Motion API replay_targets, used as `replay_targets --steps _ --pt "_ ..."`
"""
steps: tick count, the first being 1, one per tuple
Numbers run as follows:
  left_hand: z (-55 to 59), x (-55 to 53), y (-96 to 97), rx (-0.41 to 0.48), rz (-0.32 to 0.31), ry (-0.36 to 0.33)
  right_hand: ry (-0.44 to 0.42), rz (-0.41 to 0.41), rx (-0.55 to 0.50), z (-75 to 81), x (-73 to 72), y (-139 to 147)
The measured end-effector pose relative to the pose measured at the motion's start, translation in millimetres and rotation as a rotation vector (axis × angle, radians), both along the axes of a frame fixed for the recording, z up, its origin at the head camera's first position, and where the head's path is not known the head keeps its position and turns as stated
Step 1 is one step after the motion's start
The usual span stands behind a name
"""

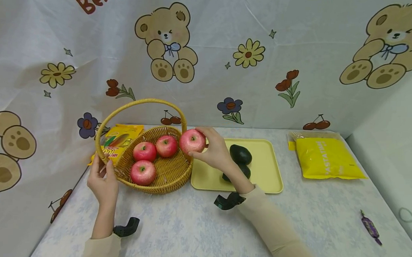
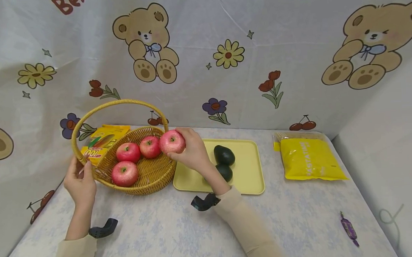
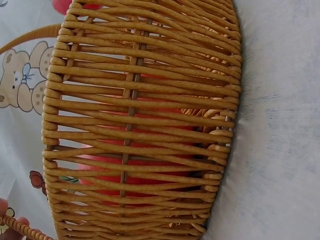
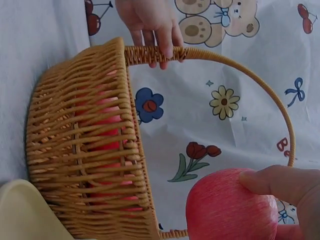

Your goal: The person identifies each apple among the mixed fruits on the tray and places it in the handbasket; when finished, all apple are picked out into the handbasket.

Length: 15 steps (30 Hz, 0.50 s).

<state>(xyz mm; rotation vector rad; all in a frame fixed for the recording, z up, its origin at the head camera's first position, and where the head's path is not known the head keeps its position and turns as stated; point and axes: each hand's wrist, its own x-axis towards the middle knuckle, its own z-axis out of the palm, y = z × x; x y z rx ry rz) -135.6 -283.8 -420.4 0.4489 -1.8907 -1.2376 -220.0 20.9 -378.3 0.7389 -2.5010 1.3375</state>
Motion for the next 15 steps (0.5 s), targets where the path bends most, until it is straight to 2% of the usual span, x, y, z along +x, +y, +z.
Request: replay_targets --steps 6,15 --pt "0.4 1.2 0.7 0.005 -0.004 -0.008 -0.004 0.043 0.068 -4.0 3.7 -21.8" --pt "-1.7 0.5 -1.4 0.011 0.004 -0.033 -0.024 0.092 0.183 -19.1 3.4 -47.4"
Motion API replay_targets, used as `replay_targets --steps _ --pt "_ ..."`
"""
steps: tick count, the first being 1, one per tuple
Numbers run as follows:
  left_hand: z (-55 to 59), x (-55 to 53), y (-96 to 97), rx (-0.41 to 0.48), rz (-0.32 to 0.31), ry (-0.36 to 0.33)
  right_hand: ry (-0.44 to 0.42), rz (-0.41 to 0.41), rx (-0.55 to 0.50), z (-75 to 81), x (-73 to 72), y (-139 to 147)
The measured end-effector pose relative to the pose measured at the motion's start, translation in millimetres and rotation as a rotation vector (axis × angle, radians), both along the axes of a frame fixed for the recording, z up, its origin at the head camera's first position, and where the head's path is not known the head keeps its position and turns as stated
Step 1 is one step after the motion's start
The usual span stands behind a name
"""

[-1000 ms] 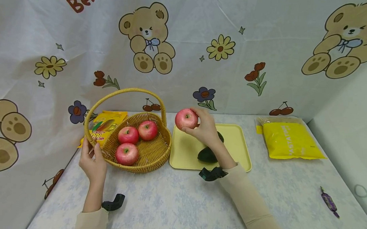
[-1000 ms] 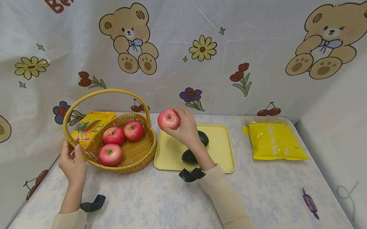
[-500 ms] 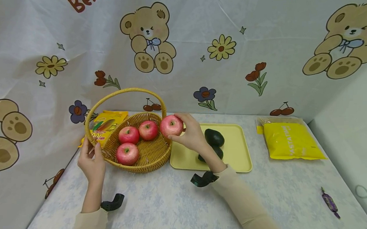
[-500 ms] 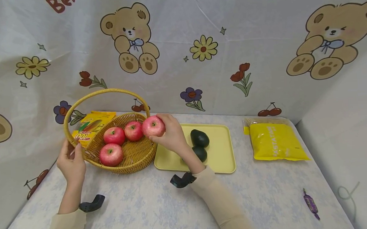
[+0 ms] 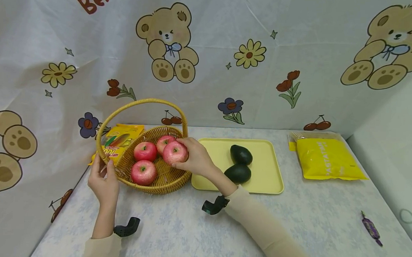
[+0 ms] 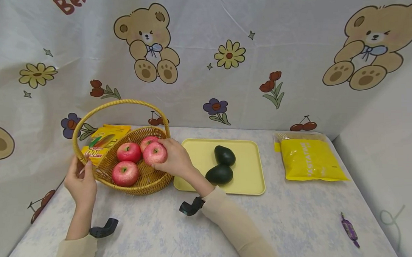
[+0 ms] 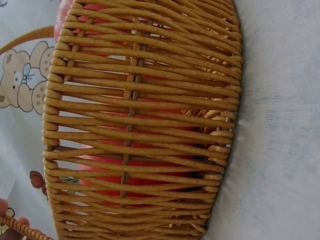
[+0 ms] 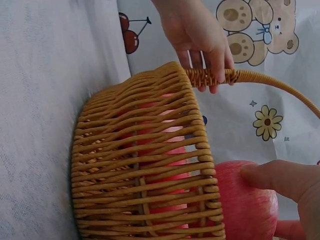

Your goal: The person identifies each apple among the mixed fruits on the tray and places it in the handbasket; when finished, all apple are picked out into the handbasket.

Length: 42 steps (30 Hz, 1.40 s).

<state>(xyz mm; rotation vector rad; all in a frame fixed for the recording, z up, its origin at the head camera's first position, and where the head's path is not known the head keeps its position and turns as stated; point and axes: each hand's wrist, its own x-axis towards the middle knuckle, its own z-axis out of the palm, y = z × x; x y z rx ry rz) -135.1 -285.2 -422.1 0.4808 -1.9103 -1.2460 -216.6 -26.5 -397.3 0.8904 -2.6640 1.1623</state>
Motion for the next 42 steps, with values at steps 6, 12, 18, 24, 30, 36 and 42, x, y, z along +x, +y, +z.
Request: replay_targets --steps 6,12,18,24,30,36,42 --pt "0.2 0.1 0.2 -0.011 0.0 0.018 0.008 0.008 0.089 -8.5 -0.6 -11.7" --pt "0.7 0.4 0.5 -0.003 -0.006 0.015 0.028 -0.009 0.169 -13.3 0.7 -21.9" --pt "0.4 0.1 0.7 -0.001 -0.006 0.002 0.081 -0.036 0.245 -20.4 2.7 -29.5" --pt "1.3 0.4 1.3 0.0 -0.009 0.005 0.13 -0.062 0.292 -23.7 4.4 -34.2" --pt "0.8 0.7 2.1 -0.004 0.004 0.005 0.166 -0.086 0.341 -29.5 4.9 -38.2" --pt "0.8 0.5 2.8 -0.007 0.01 0.01 0.151 -0.105 0.373 -32.2 4.7 -41.7" --pt "1.0 0.1 3.2 -0.01 0.004 0.027 0.13 -0.112 0.395 -30.7 5.4 -43.1"
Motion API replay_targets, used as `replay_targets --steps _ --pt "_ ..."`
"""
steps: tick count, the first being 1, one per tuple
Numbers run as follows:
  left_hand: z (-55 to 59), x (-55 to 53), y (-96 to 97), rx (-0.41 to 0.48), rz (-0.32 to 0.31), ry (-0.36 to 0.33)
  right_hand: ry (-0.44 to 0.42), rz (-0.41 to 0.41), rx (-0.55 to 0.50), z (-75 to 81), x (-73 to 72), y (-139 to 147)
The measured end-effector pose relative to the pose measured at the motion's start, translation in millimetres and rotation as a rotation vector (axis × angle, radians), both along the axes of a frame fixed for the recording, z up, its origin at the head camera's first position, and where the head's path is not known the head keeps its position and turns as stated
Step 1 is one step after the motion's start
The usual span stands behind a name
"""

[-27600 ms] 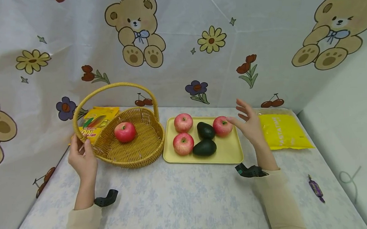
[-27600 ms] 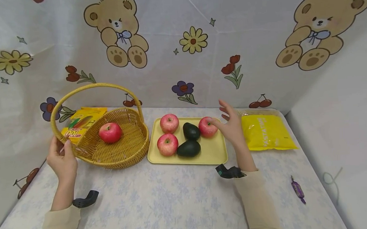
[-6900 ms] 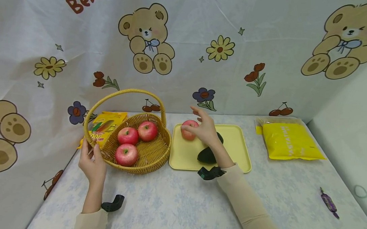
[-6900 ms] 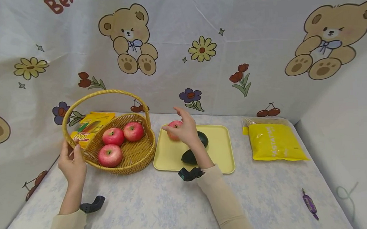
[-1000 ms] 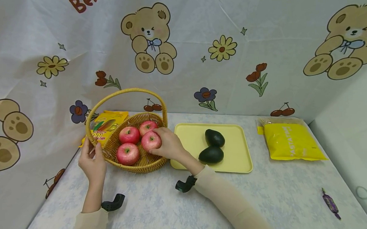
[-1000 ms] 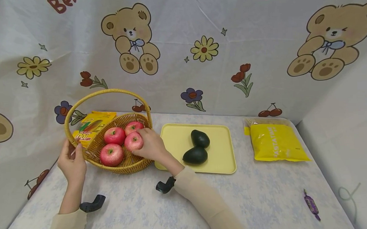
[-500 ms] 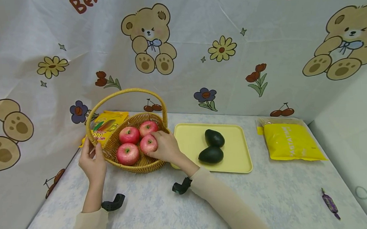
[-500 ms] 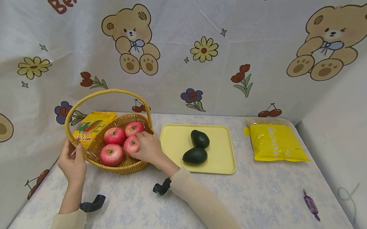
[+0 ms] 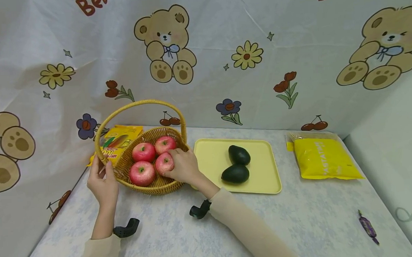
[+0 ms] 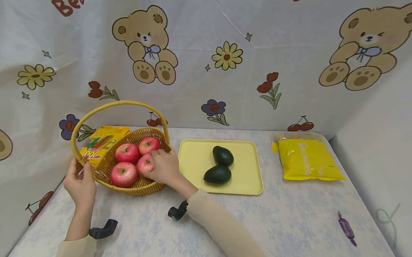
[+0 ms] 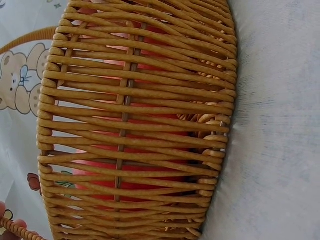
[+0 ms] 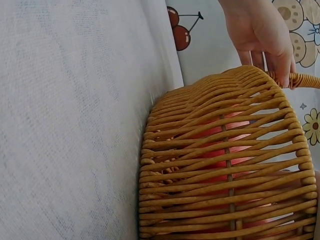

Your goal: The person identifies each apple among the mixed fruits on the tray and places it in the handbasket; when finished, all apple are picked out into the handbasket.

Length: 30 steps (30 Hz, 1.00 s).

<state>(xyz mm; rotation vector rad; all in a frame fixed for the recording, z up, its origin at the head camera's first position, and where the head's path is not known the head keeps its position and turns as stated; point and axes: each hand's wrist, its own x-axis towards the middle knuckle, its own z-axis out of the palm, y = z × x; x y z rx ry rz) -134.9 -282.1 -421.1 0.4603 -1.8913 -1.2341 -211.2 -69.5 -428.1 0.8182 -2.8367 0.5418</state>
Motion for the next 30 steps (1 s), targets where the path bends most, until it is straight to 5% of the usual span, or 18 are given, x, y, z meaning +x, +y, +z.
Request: replay_targets --steps 18,30 --pt "-0.9 0.7 0.4 0.003 0.002 0.005 -0.061 -0.021 0.074 1.4 1.0 -3.4" --pt "0.9 1.0 0.7 0.011 0.006 -0.018 -0.03 -0.019 0.071 2.2 3.8 -2.2"
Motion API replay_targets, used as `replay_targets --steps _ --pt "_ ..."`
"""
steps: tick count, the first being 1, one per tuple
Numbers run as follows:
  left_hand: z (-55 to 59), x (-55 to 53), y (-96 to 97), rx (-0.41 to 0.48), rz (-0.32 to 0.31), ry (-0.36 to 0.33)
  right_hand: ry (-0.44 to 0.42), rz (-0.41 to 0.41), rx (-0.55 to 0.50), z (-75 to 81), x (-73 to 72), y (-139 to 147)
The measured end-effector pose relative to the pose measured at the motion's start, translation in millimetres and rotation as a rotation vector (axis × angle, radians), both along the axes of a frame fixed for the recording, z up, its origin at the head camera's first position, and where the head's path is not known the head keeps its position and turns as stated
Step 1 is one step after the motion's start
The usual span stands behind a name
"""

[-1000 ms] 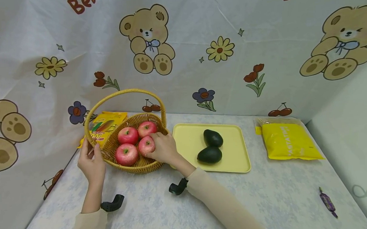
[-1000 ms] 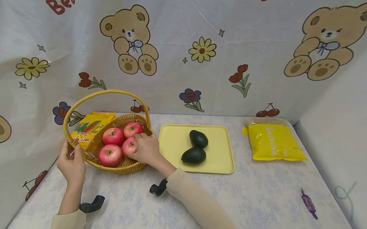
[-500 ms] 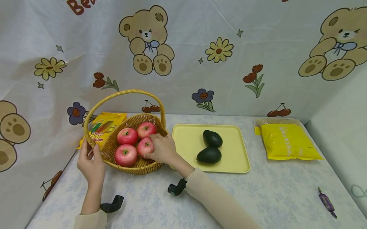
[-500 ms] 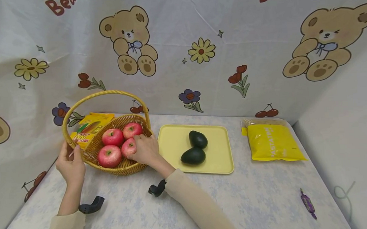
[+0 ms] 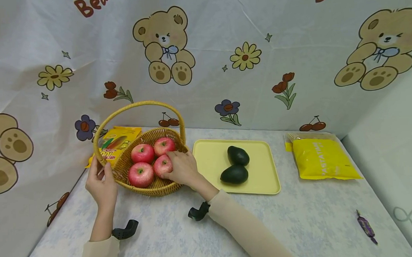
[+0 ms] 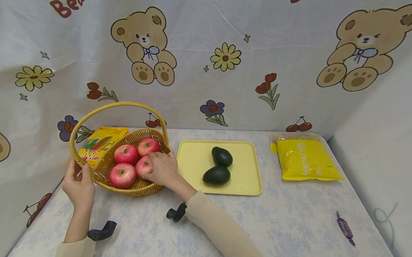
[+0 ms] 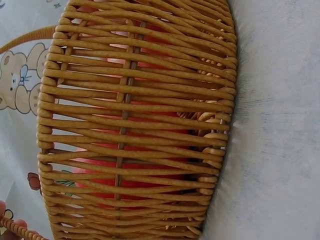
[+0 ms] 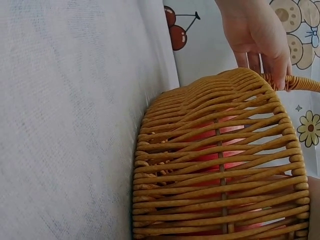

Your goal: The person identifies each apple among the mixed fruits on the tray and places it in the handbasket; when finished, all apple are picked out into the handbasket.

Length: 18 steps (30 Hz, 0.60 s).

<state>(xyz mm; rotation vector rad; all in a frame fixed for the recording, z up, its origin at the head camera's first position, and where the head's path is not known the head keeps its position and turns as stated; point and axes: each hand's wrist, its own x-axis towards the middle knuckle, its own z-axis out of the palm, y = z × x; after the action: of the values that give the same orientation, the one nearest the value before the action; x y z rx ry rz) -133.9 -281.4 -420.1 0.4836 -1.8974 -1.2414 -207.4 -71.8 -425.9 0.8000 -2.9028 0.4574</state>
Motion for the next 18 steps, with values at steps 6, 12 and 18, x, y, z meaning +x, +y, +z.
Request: replay_targets --steps 6,12,18 --pt "1.4 0.4 1.1 -0.013 0.001 -0.03 0.056 0.027 -0.087 0.1 2.9 8.1" --pt "6.9 5.5 3.3 -0.098 0.065 -0.062 0.014 0.114 -0.288 5.9 8.7 25.2" --pt "21.4 13.5 13.6 -0.254 0.203 0.063 0.014 0.148 -0.431 18.0 17.0 56.0"
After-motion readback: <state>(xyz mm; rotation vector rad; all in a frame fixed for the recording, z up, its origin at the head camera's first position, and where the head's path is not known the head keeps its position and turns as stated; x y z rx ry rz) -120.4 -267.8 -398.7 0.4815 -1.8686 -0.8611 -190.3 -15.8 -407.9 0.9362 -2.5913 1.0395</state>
